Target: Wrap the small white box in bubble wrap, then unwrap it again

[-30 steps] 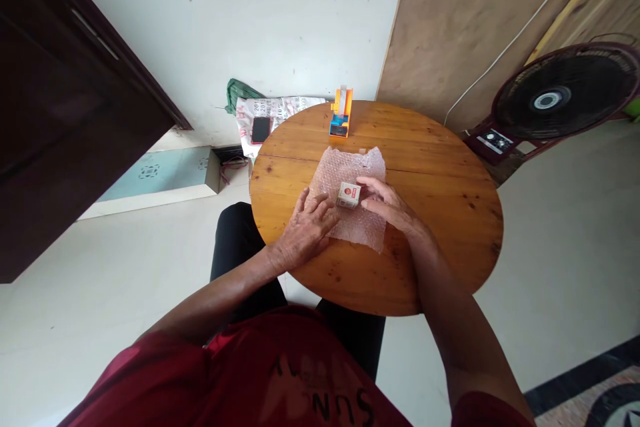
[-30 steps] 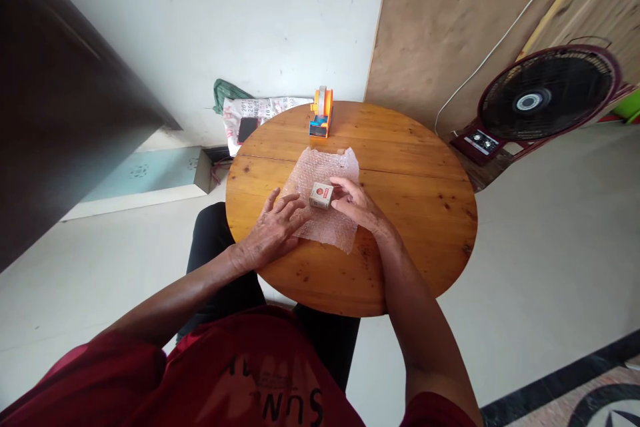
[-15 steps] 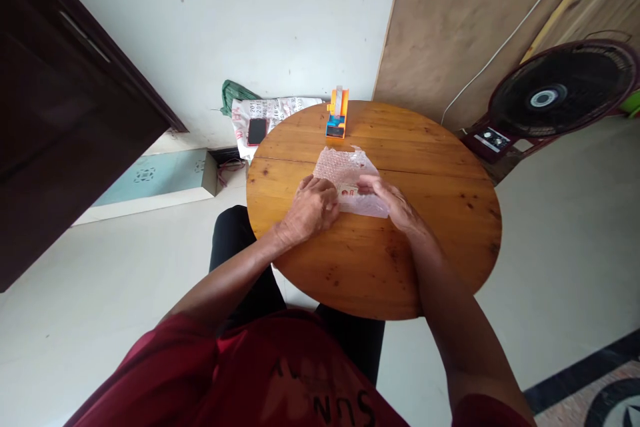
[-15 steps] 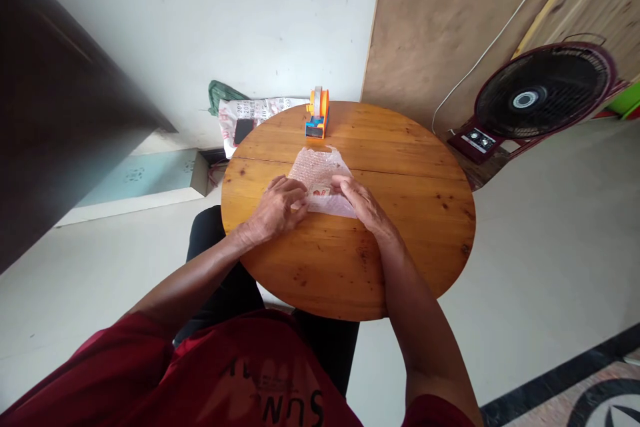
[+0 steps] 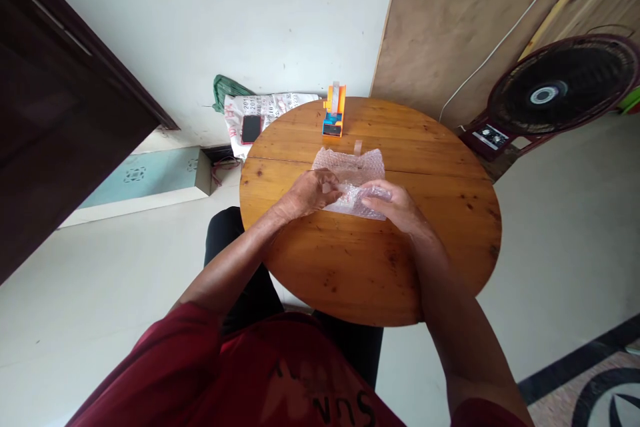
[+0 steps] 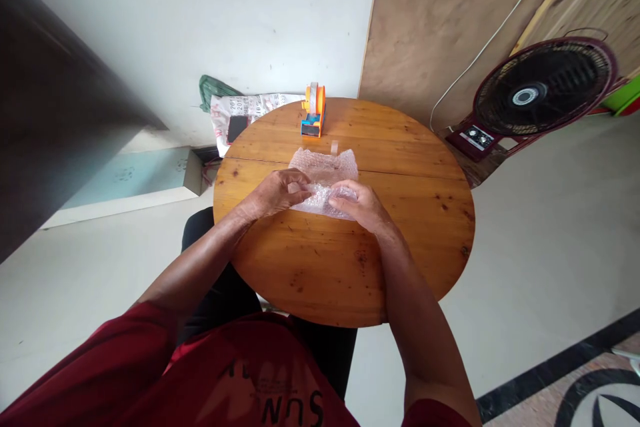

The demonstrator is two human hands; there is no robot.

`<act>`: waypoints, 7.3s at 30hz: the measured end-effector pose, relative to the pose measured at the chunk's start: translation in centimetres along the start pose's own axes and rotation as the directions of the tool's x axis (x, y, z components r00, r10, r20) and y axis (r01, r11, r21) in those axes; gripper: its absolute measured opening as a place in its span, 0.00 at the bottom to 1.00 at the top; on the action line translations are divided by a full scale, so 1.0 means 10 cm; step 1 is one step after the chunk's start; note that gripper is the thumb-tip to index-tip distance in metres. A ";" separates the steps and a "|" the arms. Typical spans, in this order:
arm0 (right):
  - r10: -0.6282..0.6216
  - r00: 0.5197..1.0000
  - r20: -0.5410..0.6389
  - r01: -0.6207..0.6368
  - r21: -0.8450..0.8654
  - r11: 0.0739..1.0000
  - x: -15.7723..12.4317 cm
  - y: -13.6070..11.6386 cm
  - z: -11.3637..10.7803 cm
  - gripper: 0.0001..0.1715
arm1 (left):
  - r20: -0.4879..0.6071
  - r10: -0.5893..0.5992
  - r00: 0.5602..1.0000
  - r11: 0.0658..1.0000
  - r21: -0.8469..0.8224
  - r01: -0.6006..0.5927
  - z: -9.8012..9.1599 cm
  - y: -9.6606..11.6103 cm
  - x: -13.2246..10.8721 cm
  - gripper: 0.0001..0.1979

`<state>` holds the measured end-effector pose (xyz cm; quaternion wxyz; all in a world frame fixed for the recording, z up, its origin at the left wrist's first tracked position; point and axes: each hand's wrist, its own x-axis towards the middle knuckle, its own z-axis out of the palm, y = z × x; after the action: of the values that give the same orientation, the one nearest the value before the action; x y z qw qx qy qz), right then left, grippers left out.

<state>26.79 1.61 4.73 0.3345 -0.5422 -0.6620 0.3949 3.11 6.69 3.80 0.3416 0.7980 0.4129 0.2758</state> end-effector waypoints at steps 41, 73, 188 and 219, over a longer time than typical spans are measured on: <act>-0.067 0.998 -0.005 0.066 -0.114 0.991 0.06 0.22 0.33 0.30 | 0.303 0.226 0.926 0.960 -0.233 -0.158 -0.21 -0.05 -0.18 0.05; 0.133 0.985 -0.108 -0.100 0.268 0.958 0.07 0.19 0.26 0.15 | -0.112 -0.041 0.993 0.899 -0.438 -0.012 0.18 -0.12 0.03 0.09; -0.435 0.900 0.019 0.334 -0.670 0.663 -0.05 -0.20 0.48 0.15 | 0.065 -0.560 0.826 0.749 -0.385 0.539 0.03 0.39 0.01 0.11; -0.365 0.920 -0.143 0.214 -0.595 0.775 -0.05 -0.03 0.17 0.25 | 0.106 0.383 0.918 0.838 0.379 -0.393 0.06 0.06 -0.19 0.12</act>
<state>25.32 0.82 4.18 0.2958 -0.5529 -0.7773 0.0513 2.90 4.62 3.63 0.1169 0.9205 0.2851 0.2402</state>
